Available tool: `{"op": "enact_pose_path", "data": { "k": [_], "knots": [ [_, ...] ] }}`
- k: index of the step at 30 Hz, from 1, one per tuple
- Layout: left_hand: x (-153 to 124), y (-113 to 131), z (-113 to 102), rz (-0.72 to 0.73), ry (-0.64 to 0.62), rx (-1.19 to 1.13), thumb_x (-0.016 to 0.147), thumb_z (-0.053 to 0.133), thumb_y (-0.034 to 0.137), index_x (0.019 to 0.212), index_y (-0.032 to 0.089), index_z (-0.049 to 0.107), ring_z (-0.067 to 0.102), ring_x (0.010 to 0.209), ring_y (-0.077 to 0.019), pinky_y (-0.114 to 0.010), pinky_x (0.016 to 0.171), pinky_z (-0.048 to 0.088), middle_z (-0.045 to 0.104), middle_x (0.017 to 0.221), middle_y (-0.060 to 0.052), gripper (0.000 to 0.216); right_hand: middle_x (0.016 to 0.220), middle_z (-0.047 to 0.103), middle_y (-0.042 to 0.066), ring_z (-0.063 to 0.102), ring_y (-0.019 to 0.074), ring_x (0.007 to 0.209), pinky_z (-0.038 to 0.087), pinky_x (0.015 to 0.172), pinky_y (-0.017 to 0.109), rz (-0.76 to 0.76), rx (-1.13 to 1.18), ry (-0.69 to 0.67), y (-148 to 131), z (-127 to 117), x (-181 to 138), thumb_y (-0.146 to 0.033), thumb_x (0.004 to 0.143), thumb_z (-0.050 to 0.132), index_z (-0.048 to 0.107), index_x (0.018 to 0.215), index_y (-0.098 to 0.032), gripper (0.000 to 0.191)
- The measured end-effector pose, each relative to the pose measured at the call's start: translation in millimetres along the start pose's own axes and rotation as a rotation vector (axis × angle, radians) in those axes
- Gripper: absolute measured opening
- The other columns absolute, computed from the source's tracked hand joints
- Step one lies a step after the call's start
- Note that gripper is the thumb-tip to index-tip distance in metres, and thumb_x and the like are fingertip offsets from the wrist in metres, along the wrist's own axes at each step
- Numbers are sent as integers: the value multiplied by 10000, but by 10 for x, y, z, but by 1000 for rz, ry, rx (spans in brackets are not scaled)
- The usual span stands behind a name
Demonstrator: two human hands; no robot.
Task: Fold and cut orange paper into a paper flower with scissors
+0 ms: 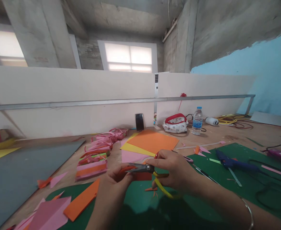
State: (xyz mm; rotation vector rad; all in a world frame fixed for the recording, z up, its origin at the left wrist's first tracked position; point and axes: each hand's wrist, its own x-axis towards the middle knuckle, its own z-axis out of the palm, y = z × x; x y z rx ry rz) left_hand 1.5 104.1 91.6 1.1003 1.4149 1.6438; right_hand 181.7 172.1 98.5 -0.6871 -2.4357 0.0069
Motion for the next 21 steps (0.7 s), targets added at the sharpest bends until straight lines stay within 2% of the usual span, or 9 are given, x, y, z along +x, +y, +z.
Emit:
{"op": "enact_pose_path", "data": {
  "k": [5, 9, 13, 18, 21],
  "knots": [
    [34, -29, -3, -57, -15, -23, 565, 662, 186, 660, 210, 712, 616, 643, -144, -205, 664, 441, 708, 594, 31, 110, 803, 551, 19, 478, 152, 703, 291, 565, 248, -6, -97, -38, -28, -27, 19, -352, 658, 746, 613, 1121, -290, 485],
    [24, -31, -4, -25, -10, -9, 573, 662, 198, 665, 209, 710, 633, 697, -162, -208, 678, 450, 715, 618, 27, 105, 815, 548, 18, 474, 150, 710, 285, 569, 247, 10, -102, -44, -32, -27, 16, -309, 653, 752, 598, 1140, -293, 511],
    [7, -3, -7, 9, -13, 29, 598, 659, 225, 694, 213, 712, 644, 710, -173, -228, 711, 465, 727, 658, 20, 111, 819, 542, 16, 475, 150, 720, 293, 577, 246, 17, -77, -42, -19, -15, 6, -344, 660, 746, 600, 1138, -297, 502],
    [-9, 37, -7, 33, -67, 44, 612, 662, 233, 695, 218, 714, 650, 705, -174, -229, 712, 472, 730, 665, 18, 100, 816, 539, 13, 470, 149, 710, 280, 569, 252, 1, -107, -37, -5, -14, 8, -306, 655, 744, 602, 1134, -303, 499],
    [-17, 43, 5, 44, -36, 38, 623, 660, 234, 711, 218, 718, 646, 684, -171, -233, 711, 473, 727, 654, 17, 107, 803, 541, 14, 470, 148, 699, 272, 562, 253, -16, -135, -20, 5, -6, 6, -297, 661, 736, 602, 1133, -302, 491]
  ]
}}
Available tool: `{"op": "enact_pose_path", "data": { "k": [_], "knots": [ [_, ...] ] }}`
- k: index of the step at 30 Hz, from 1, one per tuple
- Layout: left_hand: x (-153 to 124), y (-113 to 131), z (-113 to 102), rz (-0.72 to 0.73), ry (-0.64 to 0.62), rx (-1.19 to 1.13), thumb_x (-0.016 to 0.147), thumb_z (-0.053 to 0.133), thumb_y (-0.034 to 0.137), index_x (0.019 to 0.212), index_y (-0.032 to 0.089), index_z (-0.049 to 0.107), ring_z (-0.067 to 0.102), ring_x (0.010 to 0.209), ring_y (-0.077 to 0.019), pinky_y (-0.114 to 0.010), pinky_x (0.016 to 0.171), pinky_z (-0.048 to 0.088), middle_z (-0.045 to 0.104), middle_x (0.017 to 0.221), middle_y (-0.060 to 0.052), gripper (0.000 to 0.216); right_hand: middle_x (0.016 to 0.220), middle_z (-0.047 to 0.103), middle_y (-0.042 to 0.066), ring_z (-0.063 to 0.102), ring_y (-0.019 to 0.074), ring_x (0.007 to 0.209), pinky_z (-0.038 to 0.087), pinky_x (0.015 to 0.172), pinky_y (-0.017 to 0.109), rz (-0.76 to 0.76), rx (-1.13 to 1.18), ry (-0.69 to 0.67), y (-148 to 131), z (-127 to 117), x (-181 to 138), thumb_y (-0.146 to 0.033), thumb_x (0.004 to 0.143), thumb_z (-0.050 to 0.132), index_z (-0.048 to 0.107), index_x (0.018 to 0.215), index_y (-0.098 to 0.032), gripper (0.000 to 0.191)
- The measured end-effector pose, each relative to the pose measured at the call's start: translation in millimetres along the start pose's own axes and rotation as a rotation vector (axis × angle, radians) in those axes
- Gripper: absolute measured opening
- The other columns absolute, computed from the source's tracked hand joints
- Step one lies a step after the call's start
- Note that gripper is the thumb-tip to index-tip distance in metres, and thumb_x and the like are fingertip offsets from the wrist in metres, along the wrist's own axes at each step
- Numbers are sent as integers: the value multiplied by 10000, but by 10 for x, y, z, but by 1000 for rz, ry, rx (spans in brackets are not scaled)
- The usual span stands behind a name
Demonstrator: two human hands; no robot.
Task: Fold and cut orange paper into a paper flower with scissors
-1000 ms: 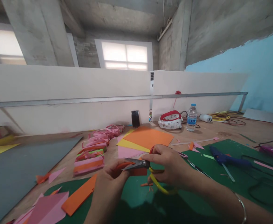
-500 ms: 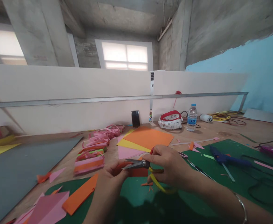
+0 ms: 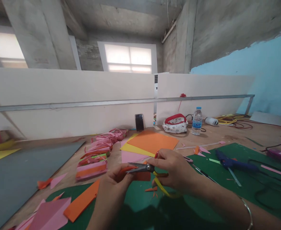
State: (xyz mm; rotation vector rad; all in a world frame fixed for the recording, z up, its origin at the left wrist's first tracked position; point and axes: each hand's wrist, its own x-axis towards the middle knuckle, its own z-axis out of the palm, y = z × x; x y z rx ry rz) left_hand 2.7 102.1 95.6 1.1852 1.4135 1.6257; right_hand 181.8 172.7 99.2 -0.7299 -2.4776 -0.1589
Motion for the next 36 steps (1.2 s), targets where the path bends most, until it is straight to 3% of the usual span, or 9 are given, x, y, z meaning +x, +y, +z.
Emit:
{"op": "enact_pose_path", "data": {
  "k": [8, 15, 23, 30, 36],
  "knots": [
    [14, -31, 11, -52, 33, -21, 600, 654, 202, 701, 206, 719, 646, 730, -196, -253, 727, 464, 720, 635, 11, 120, 785, 566, 31, 474, 155, 674, 251, 545, 260, -43, -51, 41, 7, 41, -19, -414, 682, 708, 618, 1095, -284, 442],
    [37, -75, 1, -110, -39, -130, 607, 688, 203, 682, 206, 721, 633, 708, -174, -248, 748, 450, 726, 659, 8, 81, 759, 556, 34, 459, 151, 662, 241, 538, 259, -53, -109, 19, -20, 2, -7, -382, 706, 689, 625, 1073, -264, 391],
    [60, -116, -22, -147, -113, -148, 606, 698, 239, 765, 197, 731, 656, 804, -233, -317, 810, 453, 740, 747, -27, 168, 759, 556, 34, 463, 151, 658, 251, 537, 267, -70, -123, 28, -15, 18, -18, -332, 735, 648, 621, 1059, -262, 333],
    [60, -115, -18, -217, -117, -163, 583, 702, 254, 759, 210, 732, 657, 840, -247, -336, 832, 454, 740, 778, -35, 184, 745, 557, 33, 460, 153, 645, 242, 532, 272, -84, -177, 34, -10, 26, -18, -320, 720, 651, 624, 1030, -251, 319],
    [54, -114, -26, -236, -123, -192, 598, 702, 240, 716, 196, 725, 646, 785, -202, -299, 824, 446, 735, 750, -22, 127, 731, 569, 26, 462, 149, 637, 220, 526, 270, -73, -182, 31, -15, 24, -18, -361, 704, 682, 624, 1027, -256, 345]
  ]
}}
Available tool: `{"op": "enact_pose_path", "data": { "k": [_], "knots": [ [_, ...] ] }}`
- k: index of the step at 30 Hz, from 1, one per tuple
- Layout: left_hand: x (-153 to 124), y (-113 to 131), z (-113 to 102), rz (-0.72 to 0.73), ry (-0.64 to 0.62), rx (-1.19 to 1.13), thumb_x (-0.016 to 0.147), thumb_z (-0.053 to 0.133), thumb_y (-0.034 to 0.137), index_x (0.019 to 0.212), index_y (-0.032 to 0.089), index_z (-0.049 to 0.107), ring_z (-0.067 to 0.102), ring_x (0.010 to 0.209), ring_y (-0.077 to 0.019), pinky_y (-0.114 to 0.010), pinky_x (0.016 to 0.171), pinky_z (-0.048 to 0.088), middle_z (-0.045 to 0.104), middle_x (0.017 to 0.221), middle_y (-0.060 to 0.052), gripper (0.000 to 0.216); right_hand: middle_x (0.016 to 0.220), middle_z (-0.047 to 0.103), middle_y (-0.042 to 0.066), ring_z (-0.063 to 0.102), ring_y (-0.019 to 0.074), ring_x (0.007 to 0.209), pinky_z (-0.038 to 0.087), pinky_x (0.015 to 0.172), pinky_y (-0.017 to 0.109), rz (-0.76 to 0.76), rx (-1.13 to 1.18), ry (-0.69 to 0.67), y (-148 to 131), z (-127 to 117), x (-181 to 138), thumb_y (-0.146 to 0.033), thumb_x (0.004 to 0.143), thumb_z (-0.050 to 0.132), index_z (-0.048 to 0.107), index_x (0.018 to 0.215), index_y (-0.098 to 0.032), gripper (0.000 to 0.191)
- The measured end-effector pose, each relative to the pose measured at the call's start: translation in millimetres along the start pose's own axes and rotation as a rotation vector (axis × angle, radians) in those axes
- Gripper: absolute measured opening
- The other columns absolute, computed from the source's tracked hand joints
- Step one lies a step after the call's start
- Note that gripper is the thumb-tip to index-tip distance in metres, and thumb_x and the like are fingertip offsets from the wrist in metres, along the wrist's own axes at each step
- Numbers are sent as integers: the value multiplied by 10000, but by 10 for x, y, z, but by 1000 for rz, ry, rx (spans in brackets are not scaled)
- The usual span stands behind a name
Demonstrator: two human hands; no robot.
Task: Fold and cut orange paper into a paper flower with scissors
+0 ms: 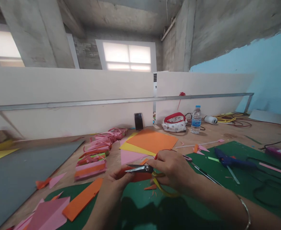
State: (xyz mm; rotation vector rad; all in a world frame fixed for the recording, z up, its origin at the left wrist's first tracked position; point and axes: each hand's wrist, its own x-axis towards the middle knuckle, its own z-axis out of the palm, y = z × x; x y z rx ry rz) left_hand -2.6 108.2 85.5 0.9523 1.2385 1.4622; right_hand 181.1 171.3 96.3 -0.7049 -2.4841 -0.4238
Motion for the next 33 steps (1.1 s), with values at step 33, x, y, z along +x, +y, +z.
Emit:
{"op": "enact_pose_path", "data": {
  "k": [33],
  "knots": [
    [7, -6, 46, 91, -72, 252, 617, 705, 339, 755, 181, 724, 659, 779, -218, -264, 701, 482, 745, 789, -50, 210, 660, 441, -45, 384, 87, 598, 302, 520, 204, 385, 964, -75, -28, -76, 73, -347, 632, 746, 641, 822, -148, 295]
  ]
}}
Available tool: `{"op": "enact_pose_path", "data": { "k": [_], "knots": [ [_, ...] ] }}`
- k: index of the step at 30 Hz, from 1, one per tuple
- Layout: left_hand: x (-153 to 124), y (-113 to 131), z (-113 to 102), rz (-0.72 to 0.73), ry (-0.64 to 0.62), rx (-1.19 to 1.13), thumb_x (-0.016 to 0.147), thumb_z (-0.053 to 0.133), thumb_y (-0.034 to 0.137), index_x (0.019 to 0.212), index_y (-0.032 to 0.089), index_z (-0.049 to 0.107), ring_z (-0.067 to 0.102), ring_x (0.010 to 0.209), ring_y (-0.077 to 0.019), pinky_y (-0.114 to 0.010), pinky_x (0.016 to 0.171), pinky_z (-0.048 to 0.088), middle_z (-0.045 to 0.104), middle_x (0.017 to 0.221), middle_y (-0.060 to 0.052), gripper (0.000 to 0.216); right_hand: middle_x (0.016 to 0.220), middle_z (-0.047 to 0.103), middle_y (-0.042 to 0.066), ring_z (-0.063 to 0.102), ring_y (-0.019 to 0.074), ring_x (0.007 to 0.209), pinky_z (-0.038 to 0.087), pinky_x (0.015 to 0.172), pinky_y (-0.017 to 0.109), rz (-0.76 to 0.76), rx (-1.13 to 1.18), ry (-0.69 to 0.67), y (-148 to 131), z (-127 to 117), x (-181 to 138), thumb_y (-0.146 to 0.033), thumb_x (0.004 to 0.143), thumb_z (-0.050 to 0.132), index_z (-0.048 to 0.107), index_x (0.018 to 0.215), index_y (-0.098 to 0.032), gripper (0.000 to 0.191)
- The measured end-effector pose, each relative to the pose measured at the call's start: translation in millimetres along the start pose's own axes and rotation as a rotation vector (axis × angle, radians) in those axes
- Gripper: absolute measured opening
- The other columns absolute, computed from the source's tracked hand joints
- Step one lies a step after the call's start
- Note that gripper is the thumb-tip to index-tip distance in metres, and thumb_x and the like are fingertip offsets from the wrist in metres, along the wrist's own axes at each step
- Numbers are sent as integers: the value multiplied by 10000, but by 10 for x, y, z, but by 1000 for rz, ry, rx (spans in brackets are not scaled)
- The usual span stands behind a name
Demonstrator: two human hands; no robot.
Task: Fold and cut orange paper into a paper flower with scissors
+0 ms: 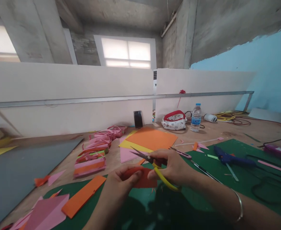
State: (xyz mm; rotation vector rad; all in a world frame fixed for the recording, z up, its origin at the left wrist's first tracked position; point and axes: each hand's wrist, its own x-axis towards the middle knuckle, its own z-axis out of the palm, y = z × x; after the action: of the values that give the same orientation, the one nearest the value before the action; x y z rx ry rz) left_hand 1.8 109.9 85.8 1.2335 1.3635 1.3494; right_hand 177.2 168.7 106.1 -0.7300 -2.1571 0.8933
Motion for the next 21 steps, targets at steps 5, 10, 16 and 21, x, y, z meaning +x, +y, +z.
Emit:
{"op": "enact_pose_path", "data": {
  "k": [5, 10, 16, 21],
  "knots": [
    [-41, 81, 2, -22, 75, 113, 642, 674, 347, 842, 199, 698, 663, 745, -202, -254, 635, 489, 738, 762, -17, 250, 776, 537, -8, 472, 127, 699, 338, 587, 226, -149, -372, -19, -8, -135, 4, -456, 570, 783, 665, 953, -213, 469],
    [-43, 28, 1, 91, 247, 169, 597, 699, 348, 879, 219, 567, 675, 727, -223, -314, 665, 494, 733, 772, -10, 337, 778, 552, -4, 471, 135, 701, 294, 566, 227, -225, -577, -50, -8, -176, -11, -437, 600, 774, 656, 1014, -282, 458],
    [-66, 68, 17, 146, 204, 99, 616, 639, 236, 1024, 219, 521, 688, 729, -193, -296, 704, 506, 734, 761, 10, 424, 758, 553, -7, 463, 128, 681, 251, 545, 225, -238, -628, -54, 4, -132, -22, -431, 622, 757, 663, 969, -279, 390],
    [-83, 81, 28, 154, 196, 119, 621, 623, 213, 1040, 214, 541, 692, 745, -191, -298, 726, 513, 738, 808, 7, 427, 753, 550, -6, 465, 125, 673, 255, 551, 231, -232, -652, -73, -17, -121, -32, -474, 639, 735, 666, 888, -250, 342]
  ]
}}
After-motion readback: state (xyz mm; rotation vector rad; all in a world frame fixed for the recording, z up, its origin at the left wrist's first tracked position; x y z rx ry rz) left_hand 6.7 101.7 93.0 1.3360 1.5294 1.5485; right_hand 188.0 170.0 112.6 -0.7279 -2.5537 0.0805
